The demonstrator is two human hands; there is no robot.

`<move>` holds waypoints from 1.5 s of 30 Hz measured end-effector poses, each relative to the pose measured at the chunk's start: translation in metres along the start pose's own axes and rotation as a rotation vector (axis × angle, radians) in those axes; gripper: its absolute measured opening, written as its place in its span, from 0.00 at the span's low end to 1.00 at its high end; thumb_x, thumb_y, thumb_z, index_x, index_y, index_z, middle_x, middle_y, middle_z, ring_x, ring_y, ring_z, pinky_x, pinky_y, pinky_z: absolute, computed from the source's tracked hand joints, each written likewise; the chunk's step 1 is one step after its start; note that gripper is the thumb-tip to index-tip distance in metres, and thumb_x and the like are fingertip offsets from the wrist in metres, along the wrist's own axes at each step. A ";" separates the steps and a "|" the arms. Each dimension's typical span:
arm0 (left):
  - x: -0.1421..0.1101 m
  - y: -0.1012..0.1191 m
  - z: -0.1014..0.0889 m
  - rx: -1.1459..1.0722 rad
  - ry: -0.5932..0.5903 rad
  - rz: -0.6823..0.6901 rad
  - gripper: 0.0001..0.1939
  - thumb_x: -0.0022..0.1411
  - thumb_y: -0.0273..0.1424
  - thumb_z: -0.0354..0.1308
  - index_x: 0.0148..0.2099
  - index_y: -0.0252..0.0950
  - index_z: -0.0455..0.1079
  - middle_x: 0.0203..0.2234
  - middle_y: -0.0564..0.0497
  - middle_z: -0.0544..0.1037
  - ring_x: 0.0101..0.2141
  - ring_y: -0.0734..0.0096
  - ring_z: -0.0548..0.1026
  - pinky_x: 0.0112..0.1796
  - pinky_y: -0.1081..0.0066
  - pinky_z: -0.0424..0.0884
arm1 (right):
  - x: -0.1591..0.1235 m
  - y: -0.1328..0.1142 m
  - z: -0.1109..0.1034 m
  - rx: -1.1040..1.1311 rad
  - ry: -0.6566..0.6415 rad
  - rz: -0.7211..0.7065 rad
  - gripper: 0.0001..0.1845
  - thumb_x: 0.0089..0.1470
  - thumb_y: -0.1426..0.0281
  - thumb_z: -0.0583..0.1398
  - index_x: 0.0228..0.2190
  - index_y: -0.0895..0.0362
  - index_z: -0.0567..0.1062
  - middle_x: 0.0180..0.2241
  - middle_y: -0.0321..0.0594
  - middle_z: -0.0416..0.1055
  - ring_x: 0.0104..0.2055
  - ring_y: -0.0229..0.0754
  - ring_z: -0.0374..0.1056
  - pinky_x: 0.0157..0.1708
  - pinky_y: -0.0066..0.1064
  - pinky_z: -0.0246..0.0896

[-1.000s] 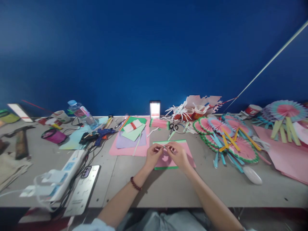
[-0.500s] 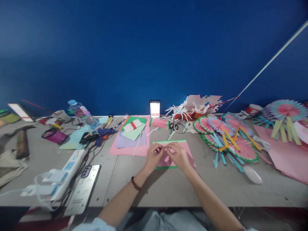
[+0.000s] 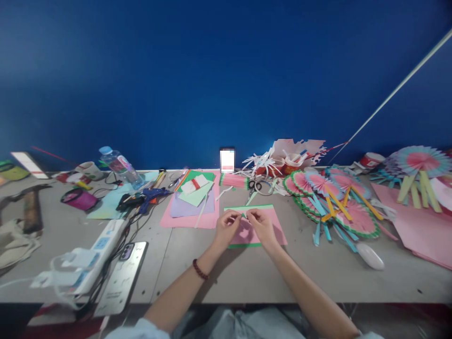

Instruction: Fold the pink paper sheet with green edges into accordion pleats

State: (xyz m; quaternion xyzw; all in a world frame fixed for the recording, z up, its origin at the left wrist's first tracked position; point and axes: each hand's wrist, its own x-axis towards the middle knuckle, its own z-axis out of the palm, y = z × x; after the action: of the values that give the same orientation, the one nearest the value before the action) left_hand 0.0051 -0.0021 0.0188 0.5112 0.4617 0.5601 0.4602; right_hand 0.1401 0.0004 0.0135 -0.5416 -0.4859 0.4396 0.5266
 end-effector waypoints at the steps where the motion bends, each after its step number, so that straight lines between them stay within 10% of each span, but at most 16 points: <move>1: 0.000 0.000 0.000 -0.040 0.002 -0.023 0.10 0.52 0.38 0.66 0.26 0.38 0.74 0.26 0.49 0.75 0.28 0.68 0.72 0.29 0.69 0.67 | 0.001 0.000 0.000 0.060 0.005 0.027 0.19 0.45 0.50 0.62 0.23 0.54 0.72 0.23 0.37 0.71 0.28 0.41 0.67 0.31 0.33 0.64; 17: 0.021 -0.012 -0.018 -0.455 0.213 -0.414 0.20 0.40 0.43 0.72 0.28 0.35 0.70 0.23 0.54 0.74 0.22 0.78 0.69 0.25 0.76 0.66 | 0.041 -0.011 -0.052 0.481 0.369 -0.030 0.17 0.43 0.57 0.68 0.27 0.53 0.69 0.25 0.37 0.74 0.32 0.44 0.76 0.31 0.34 0.68; 25: 0.018 -0.013 -0.016 -0.390 0.115 -0.387 0.21 0.42 0.46 0.71 0.28 0.35 0.71 0.22 0.54 0.73 0.18 0.78 0.67 0.20 0.74 0.67 | 0.132 -0.060 -0.062 -0.396 0.411 -0.696 0.11 0.57 0.62 0.58 0.33 0.55 0.77 0.35 0.43 0.79 0.39 0.44 0.75 0.43 0.36 0.70; 29: 0.020 -0.011 -0.017 -0.387 0.112 -0.364 0.21 0.41 0.45 0.71 0.28 0.34 0.72 0.22 0.54 0.73 0.18 0.79 0.68 0.20 0.74 0.66 | 0.183 -0.058 -0.048 -0.928 0.187 -0.572 0.15 0.59 0.72 0.51 0.37 0.57 0.78 0.42 0.48 0.79 0.45 0.46 0.73 0.48 0.36 0.66; 37: 0.021 -0.011 -0.017 -0.353 0.112 -0.308 0.17 0.42 0.40 0.71 0.26 0.33 0.73 0.22 0.52 0.73 0.24 0.77 0.69 0.25 0.76 0.64 | 0.209 -0.047 -0.037 -1.114 0.094 -0.435 0.15 0.55 0.70 0.54 0.30 0.61 0.81 0.32 0.53 0.78 0.46 0.54 0.68 0.49 0.41 0.59; 45: 0.018 -0.001 -0.014 -0.259 0.080 -0.267 0.17 0.42 0.42 0.72 0.28 0.34 0.74 0.16 0.59 0.67 0.19 0.81 0.60 0.23 0.76 0.57 | 0.179 -0.060 -0.041 -0.794 0.286 -0.517 0.25 0.55 0.74 0.49 0.51 0.62 0.74 0.51 0.55 0.74 0.54 0.54 0.66 0.56 0.48 0.58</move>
State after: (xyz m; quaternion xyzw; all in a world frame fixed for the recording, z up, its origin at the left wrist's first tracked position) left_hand -0.0098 0.0148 0.0193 0.3592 0.4674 0.5685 0.5739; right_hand 0.2021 0.1701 0.0824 -0.6169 -0.6573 -0.0032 0.4329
